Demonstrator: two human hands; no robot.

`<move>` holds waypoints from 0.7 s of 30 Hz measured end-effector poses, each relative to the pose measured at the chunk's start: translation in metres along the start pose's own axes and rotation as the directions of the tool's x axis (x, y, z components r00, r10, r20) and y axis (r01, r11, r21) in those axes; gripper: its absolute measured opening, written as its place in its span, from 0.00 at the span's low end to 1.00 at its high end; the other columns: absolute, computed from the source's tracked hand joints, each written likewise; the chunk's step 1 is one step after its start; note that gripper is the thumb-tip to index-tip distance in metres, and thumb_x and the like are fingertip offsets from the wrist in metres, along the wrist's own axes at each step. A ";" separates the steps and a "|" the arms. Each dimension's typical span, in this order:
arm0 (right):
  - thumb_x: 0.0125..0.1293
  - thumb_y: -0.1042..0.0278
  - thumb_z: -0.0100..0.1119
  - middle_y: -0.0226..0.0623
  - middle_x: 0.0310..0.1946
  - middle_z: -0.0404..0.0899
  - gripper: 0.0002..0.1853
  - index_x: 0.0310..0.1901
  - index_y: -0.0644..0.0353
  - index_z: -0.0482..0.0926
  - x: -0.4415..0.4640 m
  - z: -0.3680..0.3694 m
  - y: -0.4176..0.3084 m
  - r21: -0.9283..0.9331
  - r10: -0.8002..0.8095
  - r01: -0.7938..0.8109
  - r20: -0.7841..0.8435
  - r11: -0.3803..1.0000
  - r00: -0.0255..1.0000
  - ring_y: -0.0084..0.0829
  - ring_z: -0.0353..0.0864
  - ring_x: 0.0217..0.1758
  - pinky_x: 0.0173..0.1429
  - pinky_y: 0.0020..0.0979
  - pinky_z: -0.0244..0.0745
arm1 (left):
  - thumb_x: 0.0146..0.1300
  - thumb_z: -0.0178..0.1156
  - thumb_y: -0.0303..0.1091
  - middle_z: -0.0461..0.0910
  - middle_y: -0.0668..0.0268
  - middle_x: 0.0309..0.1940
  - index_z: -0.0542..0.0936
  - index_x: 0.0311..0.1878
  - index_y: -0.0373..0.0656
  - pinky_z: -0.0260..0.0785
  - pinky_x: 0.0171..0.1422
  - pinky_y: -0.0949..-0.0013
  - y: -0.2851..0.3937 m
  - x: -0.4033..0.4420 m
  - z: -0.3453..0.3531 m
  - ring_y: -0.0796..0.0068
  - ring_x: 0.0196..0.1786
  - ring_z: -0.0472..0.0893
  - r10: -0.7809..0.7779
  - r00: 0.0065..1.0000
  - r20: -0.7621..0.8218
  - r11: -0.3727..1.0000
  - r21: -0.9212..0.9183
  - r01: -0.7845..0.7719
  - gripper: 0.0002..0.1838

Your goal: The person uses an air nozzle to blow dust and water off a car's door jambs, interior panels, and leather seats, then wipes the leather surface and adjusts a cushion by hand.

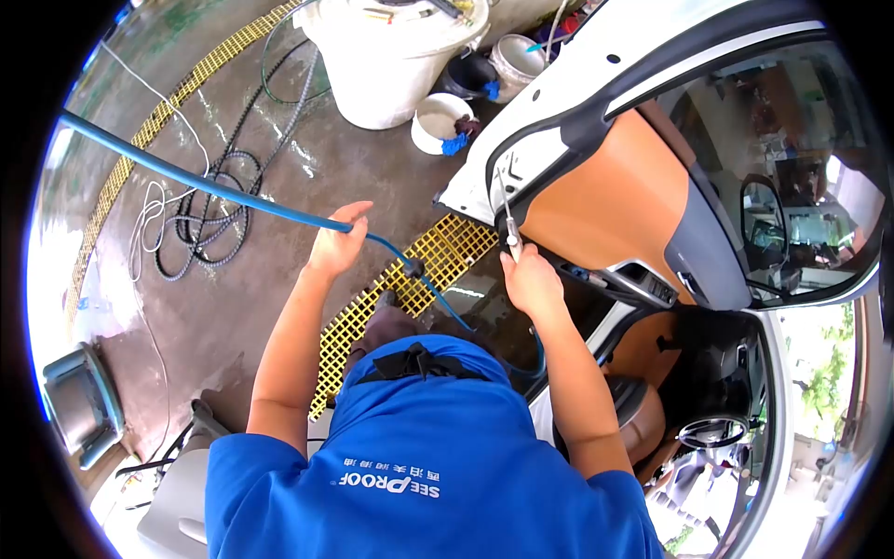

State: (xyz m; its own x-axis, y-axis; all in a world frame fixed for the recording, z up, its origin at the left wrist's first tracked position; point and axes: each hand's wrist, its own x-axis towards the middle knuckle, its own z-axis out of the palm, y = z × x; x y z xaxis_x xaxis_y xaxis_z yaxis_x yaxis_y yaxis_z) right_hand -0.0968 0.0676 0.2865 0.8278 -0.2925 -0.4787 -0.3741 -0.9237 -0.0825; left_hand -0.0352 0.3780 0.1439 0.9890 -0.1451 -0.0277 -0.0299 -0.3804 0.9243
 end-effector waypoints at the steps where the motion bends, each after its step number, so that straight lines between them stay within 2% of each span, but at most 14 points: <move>1: 0.71 0.49 0.50 0.59 0.44 0.81 0.24 0.48 0.69 0.71 0.011 0.015 0.003 0.006 -0.006 0.006 0.013 1.000 1.000 0.54 0.81 0.51 0.56 0.48 0.75 | 0.66 0.55 0.33 0.81 0.52 0.51 0.80 0.56 0.40 0.72 0.59 0.63 0.001 -0.003 -0.002 0.58 0.54 0.81 -0.007 1.000 0.011 1.000 0.003 0.007 0.17; 3: 0.71 0.48 0.50 0.60 0.43 0.81 0.25 0.47 0.70 0.72 0.034 0.051 0.016 0.024 -0.020 0.020 0.029 1.000 0.999 0.55 0.81 0.50 0.56 0.49 0.75 | 0.66 0.54 0.32 0.82 0.52 0.51 0.80 0.56 0.41 0.73 0.58 0.62 0.000 -0.010 -0.004 0.59 0.52 0.81 -0.070 0.997 0.034 0.998 0.010 0.070 0.17; 9: 0.71 0.47 0.49 0.60 0.45 0.81 0.26 0.48 0.70 0.73 0.063 0.121 0.040 0.073 -0.039 0.031 0.118 0.997 0.992 0.56 0.81 0.50 0.56 0.50 0.75 | 0.66 0.54 0.31 0.82 0.53 0.49 0.80 0.56 0.41 0.73 0.56 0.63 -0.005 -0.016 -0.008 0.62 0.50 0.82 -0.054 0.997 0.063 0.998 0.024 0.053 0.17; 13: 0.72 0.48 0.48 0.63 0.45 0.80 0.27 0.48 0.71 0.73 0.069 0.153 0.058 0.168 0.059 -0.069 0.065 0.983 0.996 0.58 0.80 0.51 0.56 0.50 0.75 | 0.66 0.54 0.30 0.83 0.54 0.49 0.80 0.56 0.40 0.73 0.56 0.65 -0.006 -0.013 -0.007 0.63 0.49 0.82 -0.047 0.994 0.094 0.999 0.029 0.045 0.17; 15: 0.72 0.48 0.48 0.64 0.45 0.80 0.28 0.49 0.73 0.73 0.071 0.170 0.070 0.117 0.008 -0.028 0.164 0.993 0.986 0.58 0.80 0.51 0.56 0.50 0.74 | 0.66 0.54 0.29 0.83 0.54 0.49 0.80 0.56 0.39 0.72 0.56 0.66 -0.001 -0.010 -0.005 0.65 0.50 0.82 -0.064 0.991 0.117 0.998 0.012 0.063 0.16; 16: 0.72 0.48 0.48 0.65 0.46 0.79 0.28 0.50 0.74 0.73 0.070 0.178 0.076 0.174 0.049 -0.070 0.127 0.982 0.991 0.58 0.80 0.52 0.57 0.50 0.74 | 0.66 0.54 0.29 0.83 0.54 0.49 0.80 0.56 0.39 0.72 0.56 0.66 0.003 -0.009 -0.003 0.65 0.50 0.82 -0.062 0.989 0.132 0.998 0.022 0.060 0.16; 19: 0.72 0.48 0.47 0.65 0.45 0.79 0.28 0.48 0.75 0.74 0.071 0.196 0.096 0.221 0.051 -0.084 0.153 0.972 0.987 0.58 0.80 0.52 0.57 0.50 0.74 | 0.67 0.53 0.28 0.83 0.55 0.49 0.79 0.56 0.39 0.72 0.56 0.67 0.017 -0.004 0.004 0.66 0.51 0.82 -0.011 0.987 0.163 0.999 0.052 0.002 0.16; 21: 0.72 0.48 0.47 0.65 0.44 0.80 0.28 0.48 0.75 0.75 0.067 0.205 0.109 0.226 0.032 -0.064 0.142 0.972 0.989 0.58 0.80 0.51 0.56 0.50 0.75 | 0.68 0.51 0.26 0.83 0.55 0.50 0.79 0.56 0.38 0.71 0.58 0.68 0.026 -0.002 0.010 0.67 0.53 0.81 0.022 0.986 0.166 1.000 0.001 -0.022 0.16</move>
State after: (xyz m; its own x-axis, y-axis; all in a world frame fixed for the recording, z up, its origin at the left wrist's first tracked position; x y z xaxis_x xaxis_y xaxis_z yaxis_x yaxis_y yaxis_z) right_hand -0.1678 -0.0021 0.0661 0.7474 -0.2839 -0.6007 -0.5112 -0.8233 -0.2468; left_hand -0.0398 0.3593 0.1638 0.9503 -0.3032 -0.0708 -0.0516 -0.3777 0.9245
